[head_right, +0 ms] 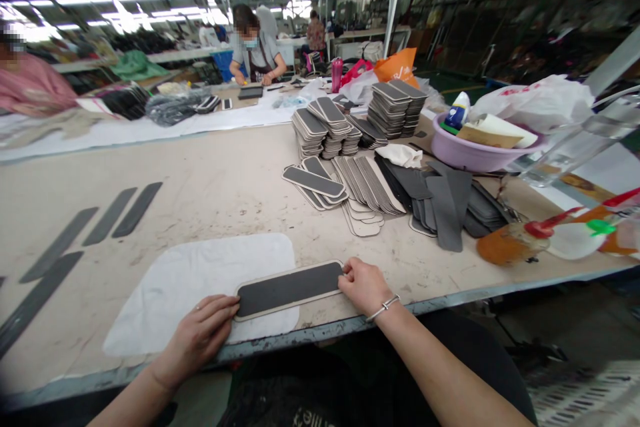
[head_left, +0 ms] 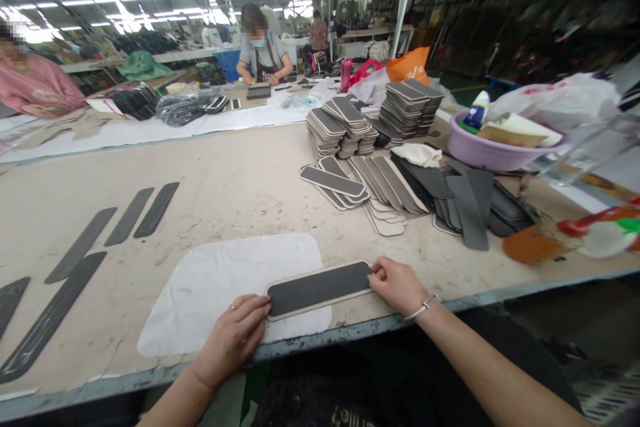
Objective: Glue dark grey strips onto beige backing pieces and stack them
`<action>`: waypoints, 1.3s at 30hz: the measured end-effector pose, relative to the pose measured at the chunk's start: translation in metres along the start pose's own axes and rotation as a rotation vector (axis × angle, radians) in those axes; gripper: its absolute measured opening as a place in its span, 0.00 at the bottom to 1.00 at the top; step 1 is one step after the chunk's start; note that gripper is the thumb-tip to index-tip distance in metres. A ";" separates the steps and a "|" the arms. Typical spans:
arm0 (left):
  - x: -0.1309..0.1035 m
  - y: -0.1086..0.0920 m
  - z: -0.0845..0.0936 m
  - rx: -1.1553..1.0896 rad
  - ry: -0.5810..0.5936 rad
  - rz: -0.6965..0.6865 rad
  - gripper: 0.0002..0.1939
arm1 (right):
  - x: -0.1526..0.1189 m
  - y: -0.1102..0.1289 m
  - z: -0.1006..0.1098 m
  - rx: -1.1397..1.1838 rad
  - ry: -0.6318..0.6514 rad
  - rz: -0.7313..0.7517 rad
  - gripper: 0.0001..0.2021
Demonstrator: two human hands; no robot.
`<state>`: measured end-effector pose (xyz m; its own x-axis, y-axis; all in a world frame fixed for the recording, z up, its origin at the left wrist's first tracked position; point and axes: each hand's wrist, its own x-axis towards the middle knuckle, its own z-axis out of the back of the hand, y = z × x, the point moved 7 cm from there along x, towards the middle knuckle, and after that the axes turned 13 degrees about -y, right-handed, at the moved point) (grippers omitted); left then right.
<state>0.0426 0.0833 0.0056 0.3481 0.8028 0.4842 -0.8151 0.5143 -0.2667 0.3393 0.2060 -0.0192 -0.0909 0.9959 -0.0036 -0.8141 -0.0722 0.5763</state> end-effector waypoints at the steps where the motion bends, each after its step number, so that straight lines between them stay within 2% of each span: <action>1: 0.000 0.000 0.000 -0.002 -0.004 0.000 0.14 | 0.000 0.002 0.000 -0.013 0.001 0.016 0.04; 5: 0.001 -0.001 0.002 -0.007 -0.015 0.006 0.13 | -0.003 0.007 0.007 -0.110 0.004 0.092 0.05; 8: 0.001 -0.002 0.003 -0.012 -0.017 0.018 0.13 | -0.004 0.012 0.021 -0.281 -0.081 0.159 0.09; 10: 0.001 -0.003 0.003 -0.014 -0.014 0.016 0.13 | -0.009 0.024 0.028 -0.333 -0.161 0.231 0.12; 12: 0.001 -0.003 0.002 -0.014 -0.006 0.005 0.13 | -0.020 0.047 0.025 -0.282 -0.185 0.352 0.16; 14: 0.001 -0.004 0.003 -0.009 -0.013 -0.009 0.13 | -0.038 0.080 0.009 -0.180 -0.128 0.516 0.22; 18: 0.002 -0.004 0.005 0.010 -0.033 -0.026 0.14 | -0.083 0.149 -0.042 -0.015 0.104 0.818 0.35; 21: 0.003 -0.006 0.006 0.016 -0.018 -0.038 0.15 | -0.094 0.168 -0.076 0.017 0.185 0.873 0.37; 23: 0.004 -0.007 0.007 0.026 -0.022 -0.045 0.14 | -0.091 0.162 -0.089 0.011 0.235 0.901 0.37; 25: 0.006 -0.008 0.009 0.037 -0.032 -0.050 0.14 | -0.081 0.143 -0.091 -0.015 0.271 0.901 0.38; 27: 0.009 -0.009 0.011 0.043 -0.035 -0.050 0.13 | -0.065 0.113 -0.081 -0.065 0.261 0.827 0.39; 30: 0.012 -0.012 0.013 0.041 -0.033 -0.047 0.13 | -0.042 0.065 -0.051 -0.167 0.203 0.651 0.37; 32: 0.012 -0.013 0.013 0.041 -0.026 -0.040 0.14 | -0.034 0.042 -0.035 -0.215 0.182 0.577 0.36; 36: 0.007 -0.009 0.013 0.032 -0.027 0.001 0.12 | -0.031 0.029 -0.027 -0.227 0.145 0.541 0.37; 39: 0.008 -0.002 0.020 0.033 -0.139 0.080 0.14 | -0.032 0.030 -0.030 -0.218 0.116 0.544 0.38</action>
<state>0.0380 0.0824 0.0265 0.2154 0.7902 0.5738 -0.8532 0.4382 -0.2831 0.3007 0.1699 -0.0258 -0.5799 0.8009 0.1491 -0.7308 -0.5923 0.3391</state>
